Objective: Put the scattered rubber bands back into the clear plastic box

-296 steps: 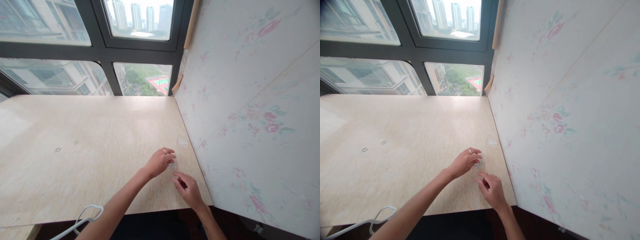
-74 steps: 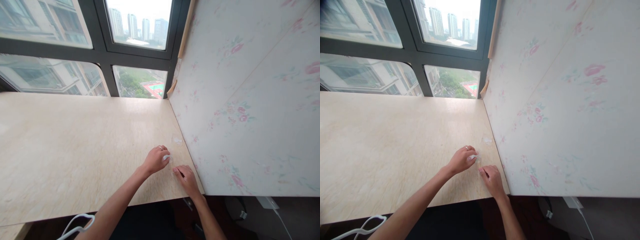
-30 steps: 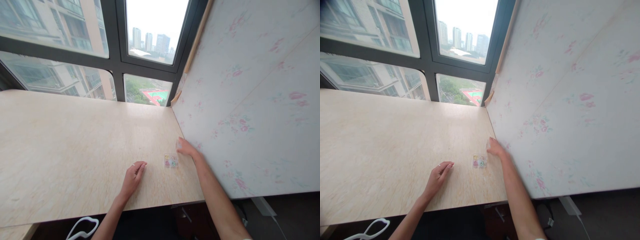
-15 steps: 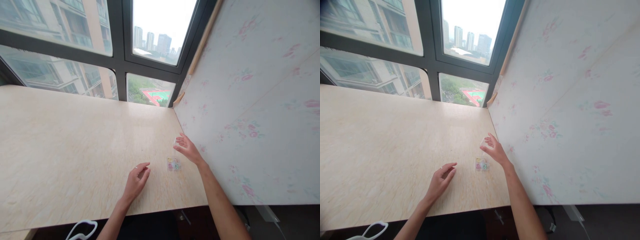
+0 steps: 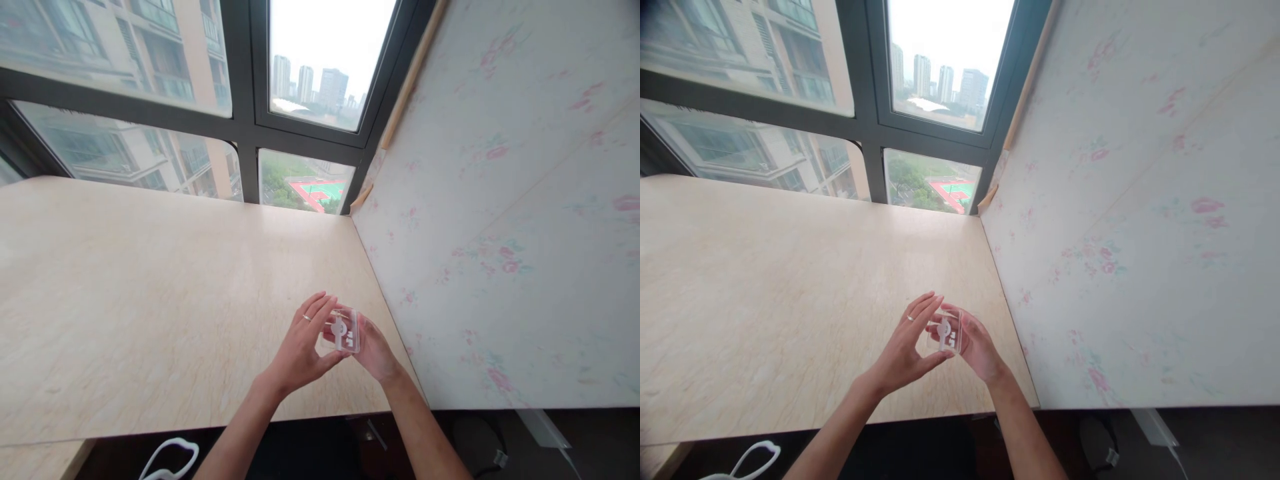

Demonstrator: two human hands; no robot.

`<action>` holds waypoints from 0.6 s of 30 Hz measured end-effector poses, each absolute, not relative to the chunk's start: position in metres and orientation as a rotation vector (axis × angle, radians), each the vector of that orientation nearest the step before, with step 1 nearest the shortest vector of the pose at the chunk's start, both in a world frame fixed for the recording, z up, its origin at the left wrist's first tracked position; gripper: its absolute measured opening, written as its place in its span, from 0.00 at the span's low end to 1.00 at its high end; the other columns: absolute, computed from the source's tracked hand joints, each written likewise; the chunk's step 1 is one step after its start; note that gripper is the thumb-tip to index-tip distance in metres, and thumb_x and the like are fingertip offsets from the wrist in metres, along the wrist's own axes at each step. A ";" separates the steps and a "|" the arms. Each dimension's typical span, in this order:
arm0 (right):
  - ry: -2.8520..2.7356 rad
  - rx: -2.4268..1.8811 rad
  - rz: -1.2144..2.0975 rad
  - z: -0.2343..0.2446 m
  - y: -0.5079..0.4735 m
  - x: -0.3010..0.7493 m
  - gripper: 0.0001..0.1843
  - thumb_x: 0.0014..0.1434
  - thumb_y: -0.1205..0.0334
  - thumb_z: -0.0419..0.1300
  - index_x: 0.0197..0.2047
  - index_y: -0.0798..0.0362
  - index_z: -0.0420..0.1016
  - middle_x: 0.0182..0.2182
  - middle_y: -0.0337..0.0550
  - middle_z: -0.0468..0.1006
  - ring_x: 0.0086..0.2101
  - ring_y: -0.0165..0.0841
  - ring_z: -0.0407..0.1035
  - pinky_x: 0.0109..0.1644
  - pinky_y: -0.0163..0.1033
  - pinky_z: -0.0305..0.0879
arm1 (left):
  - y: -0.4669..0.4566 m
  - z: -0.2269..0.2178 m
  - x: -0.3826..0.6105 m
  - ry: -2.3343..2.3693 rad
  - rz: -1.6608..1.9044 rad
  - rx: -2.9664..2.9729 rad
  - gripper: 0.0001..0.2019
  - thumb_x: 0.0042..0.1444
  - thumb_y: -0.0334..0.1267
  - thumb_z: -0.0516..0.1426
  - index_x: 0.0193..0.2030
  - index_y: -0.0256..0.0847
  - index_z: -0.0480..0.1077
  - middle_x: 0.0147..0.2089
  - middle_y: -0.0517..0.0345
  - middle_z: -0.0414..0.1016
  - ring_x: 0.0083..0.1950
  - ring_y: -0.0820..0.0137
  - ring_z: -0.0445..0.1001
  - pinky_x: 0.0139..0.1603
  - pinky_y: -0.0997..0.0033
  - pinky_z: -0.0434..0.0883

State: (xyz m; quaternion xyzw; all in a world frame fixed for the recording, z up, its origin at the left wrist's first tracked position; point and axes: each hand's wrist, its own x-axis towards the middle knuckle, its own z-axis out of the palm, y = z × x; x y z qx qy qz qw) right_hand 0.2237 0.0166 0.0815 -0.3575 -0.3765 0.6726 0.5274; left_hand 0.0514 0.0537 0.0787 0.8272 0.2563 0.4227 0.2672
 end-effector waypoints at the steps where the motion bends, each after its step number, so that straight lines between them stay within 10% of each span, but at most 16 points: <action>1: -0.894 -0.851 1.618 0.081 0.015 0.225 0.27 0.58 0.40 0.58 0.54 0.46 0.72 0.50 0.49 0.76 0.48 0.44 0.72 0.57 0.55 0.61 | 0.055 0.082 0.051 0.672 1.119 2.238 0.38 0.53 0.44 0.63 0.67 0.49 0.49 0.64 0.46 0.61 0.68 0.53 0.53 0.62 0.45 0.61; 12: -0.844 -0.835 1.659 0.082 -0.008 0.244 0.28 0.60 0.38 0.54 0.55 0.47 0.71 0.57 0.50 0.70 0.52 0.44 0.69 0.58 0.54 0.59 | 0.049 0.086 0.067 0.656 0.933 2.204 0.28 0.54 0.39 0.62 0.61 0.48 0.60 0.58 0.47 0.65 0.59 0.57 0.65 0.55 0.53 0.69; 18: -0.732 -0.907 1.637 0.079 -0.027 0.238 0.19 0.57 0.58 0.65 0.52 0.50 0.73 0.51 0.46 0.75 0.50 0.39 0.71 0.57 0.46 0.62 | 0.042 0.073 0.077 0.659 0.842 2.329 0.18 0.58 0.37 0.58 0.56 0.51 0.66 0.57 0.48 0.67 0.57 0.58 0.67 0.54 0.53 0.70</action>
